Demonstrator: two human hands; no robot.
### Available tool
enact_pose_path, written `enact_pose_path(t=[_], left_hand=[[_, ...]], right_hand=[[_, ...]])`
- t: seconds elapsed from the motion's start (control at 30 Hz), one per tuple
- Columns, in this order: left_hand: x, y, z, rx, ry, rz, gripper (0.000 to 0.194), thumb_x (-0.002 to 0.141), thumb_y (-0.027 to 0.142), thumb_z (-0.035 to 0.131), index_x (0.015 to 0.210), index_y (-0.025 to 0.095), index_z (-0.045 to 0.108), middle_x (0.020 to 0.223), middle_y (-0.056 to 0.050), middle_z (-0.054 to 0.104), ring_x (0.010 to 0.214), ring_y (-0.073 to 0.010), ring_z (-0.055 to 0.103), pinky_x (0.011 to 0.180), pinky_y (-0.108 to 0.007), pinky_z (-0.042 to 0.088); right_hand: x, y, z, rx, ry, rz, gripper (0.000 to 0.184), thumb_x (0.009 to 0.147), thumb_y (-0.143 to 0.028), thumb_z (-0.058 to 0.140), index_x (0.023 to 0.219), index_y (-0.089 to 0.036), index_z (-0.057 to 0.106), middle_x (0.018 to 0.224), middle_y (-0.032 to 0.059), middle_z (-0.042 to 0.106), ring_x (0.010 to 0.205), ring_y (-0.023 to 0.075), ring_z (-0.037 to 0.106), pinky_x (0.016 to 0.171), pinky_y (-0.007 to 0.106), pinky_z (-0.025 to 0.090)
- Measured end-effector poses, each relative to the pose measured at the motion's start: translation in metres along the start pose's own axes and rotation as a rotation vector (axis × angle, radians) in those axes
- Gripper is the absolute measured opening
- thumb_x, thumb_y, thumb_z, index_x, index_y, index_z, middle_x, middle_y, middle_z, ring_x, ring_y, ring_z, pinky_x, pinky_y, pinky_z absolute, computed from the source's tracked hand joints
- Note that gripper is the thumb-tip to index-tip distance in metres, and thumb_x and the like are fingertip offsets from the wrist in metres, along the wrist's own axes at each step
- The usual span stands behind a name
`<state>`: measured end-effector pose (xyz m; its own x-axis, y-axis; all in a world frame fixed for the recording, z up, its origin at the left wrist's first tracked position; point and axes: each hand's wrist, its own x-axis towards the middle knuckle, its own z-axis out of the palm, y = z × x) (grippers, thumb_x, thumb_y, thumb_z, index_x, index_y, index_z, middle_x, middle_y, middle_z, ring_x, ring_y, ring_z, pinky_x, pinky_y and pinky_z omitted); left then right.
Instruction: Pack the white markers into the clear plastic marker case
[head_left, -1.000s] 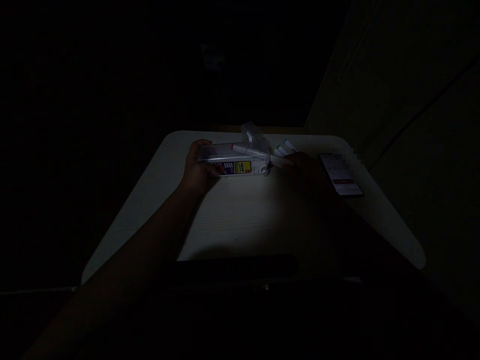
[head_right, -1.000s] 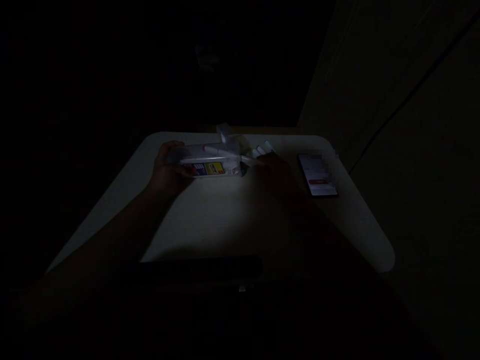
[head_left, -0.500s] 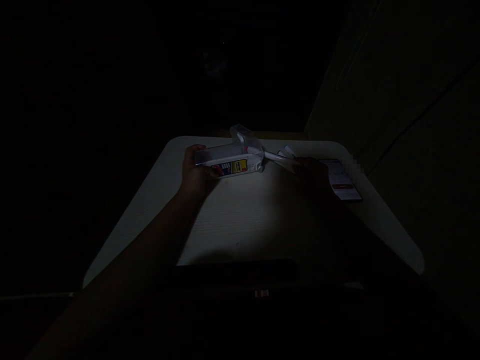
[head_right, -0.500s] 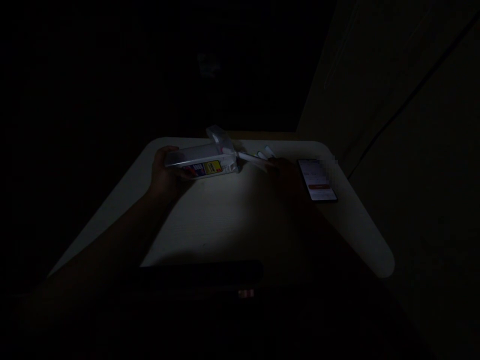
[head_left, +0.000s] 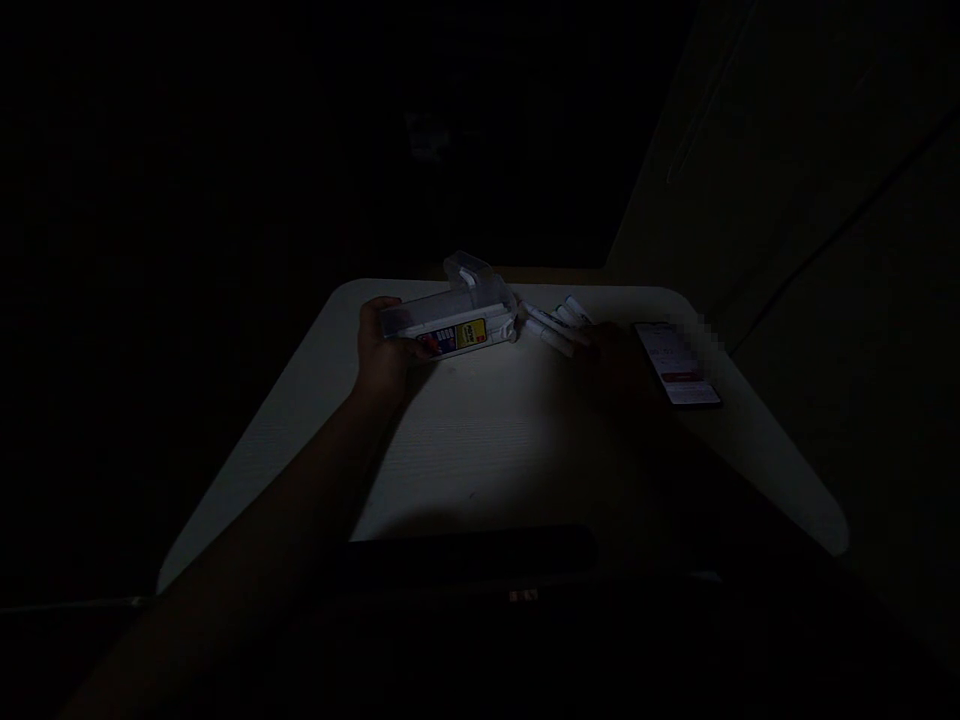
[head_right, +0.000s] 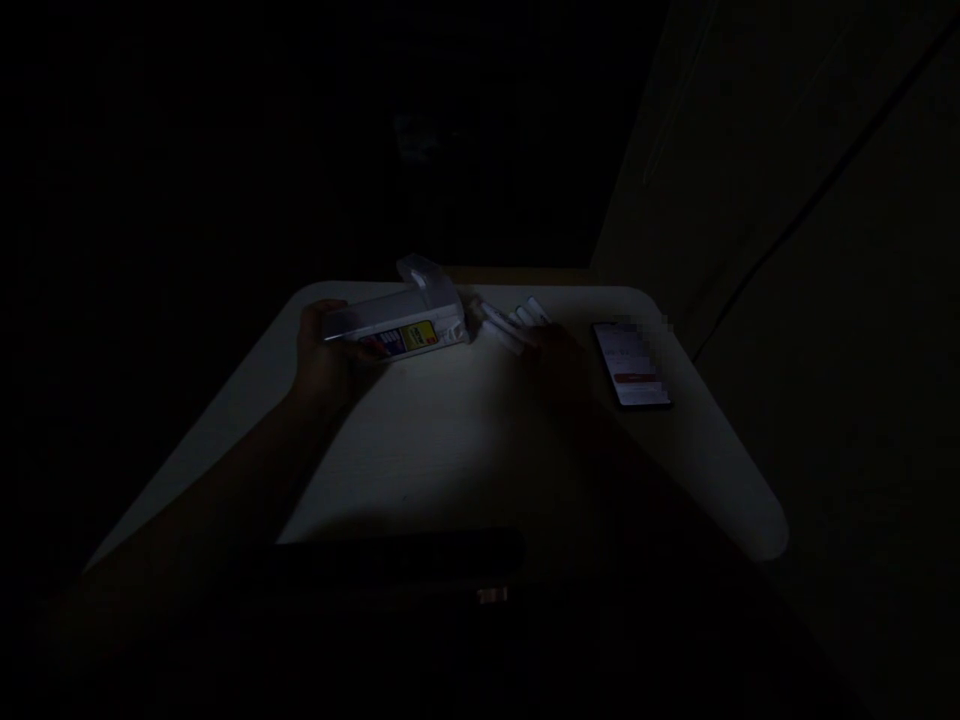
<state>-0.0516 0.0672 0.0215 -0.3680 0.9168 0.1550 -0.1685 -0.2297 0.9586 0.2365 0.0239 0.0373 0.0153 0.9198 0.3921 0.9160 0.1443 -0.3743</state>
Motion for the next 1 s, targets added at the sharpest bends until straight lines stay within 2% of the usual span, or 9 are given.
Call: enact_pose_path(t=[0.2,0.27,0.4,0.5,0.7,0.83,1.0], left_hand=[[-0.002,0.003,0.002,0.007,0.000,-0.032,0.063,0.044,0.004,0.064,0.101,0.026,0.051,0.103,-0.004,0.050,0.081,-0.0160,0.052,0.050,-0.020,0.042],[-0.005,0.006,0.005,0.007,0.011,-0.055,0.061,0.044,0.004,0.063,0.100,0.026,0.051,0.102,-0.004,0.050,0.078,-0.0160,0.052,0.047,-0.019,0.042],[-0.010,0.011,0.009,-0.014,0.031,-0.057,0.062,0.041,0.001,0.058,0.097,0.025,0.053,0.100,-0.004,0.051,0.075,-0.0151,0.050,0.043,-0.018,0.041],[-0.009,0.010,0.008,-0.015,0.016,-0.054,0.062,0.041,0.000,0.058,0.097,0.026,0.053,0.100,-0.004,0.051,0.076,-0.0157,0.051,0.044,-0.018,0.042],[-0.005,0.005,0.004,0.026,0.019,-0.024,0.061,0.041,0.001,0.058,0.097,0.026,0.055,0.099,-0.005,0.051,0.081,-0.0184,0.051,0.044,-0.018,0.044],[-0.004,0.003,0.003,0.000,-0.003,-0.019,0.060,0.040,0.001,0.059,0.094,0.026,0.057,0.098,-0.004,0.054,0.081,-0.0181,0.052,0.044,-0.018,0.046],[-0.005,0.005,0.004,-0.023,-0.120,-0.062,0.056,0.039,0.006,0.061,0.092,0.025,0.056,0.090,-0.001,0.056,0.073,-0.0163,0.054,0.042,-0.018,0.043]], right_hand=[[-0.003,-0.010,0.001,-0.201,-0.067,-0.073,0.035,0.092,-0.026,0.054,0.119,-0.014,0.073,0.126,0.0186,0.071,0.115,0.0330,0.065,0.097,0.045,0.053],[-0.003,-0.009,0.002,-0.214,-0.083,-0.154,0.036,0.092,-0.026,0.053,0.120,-0.013,0.073,0.129,0.0187,0.070,0.119,0.0339,0.063,0.101,0.048,0.050],[-0.002,-0.009,0.006,-0.178,-0.156,-0.394,0.047,0.093,-0.021,0.048,0.136,-0.014,0.065,0.146,0.0151,0.062,0.136,0.0312,0.055,0.113,0.050,0.042],[-0.003,-0.011,0.011,-0.204,-0.223,-0.468,0.050,0.093,-0.017,0.044,0.140,-0.015,0.062,0.156,0.0126,0.053,0.148,0.0291,0.045,0.120,0.052,0.036],[-0.001,-0.009,0.011,-0.297,-0.350,-0.331,0.057,0.090,-0.006,0.042,0.145,-0.012,0.058,0.159,0.0143,0.048,0.149,0.0270,0.046,0.127,0.051,0.028],[0.001,-0.006,0.009,-0.323,-0.319,-0.273,0.054,0.093,-0.007,0.039,0.143,-0.010,0.059,0.157,0.0158,0.050,0.147,0.0267,0.048,0.124,0.048,0.034],[0.000,-0.006,0.008,-0.357,-0.247,-0.168,0.049,0.094,-0.009,0.037,0.135,-0.010,0.064,0.151,0.0182,0.057,0.139,0.0290,0.055,0.117,0.048,0.038]])
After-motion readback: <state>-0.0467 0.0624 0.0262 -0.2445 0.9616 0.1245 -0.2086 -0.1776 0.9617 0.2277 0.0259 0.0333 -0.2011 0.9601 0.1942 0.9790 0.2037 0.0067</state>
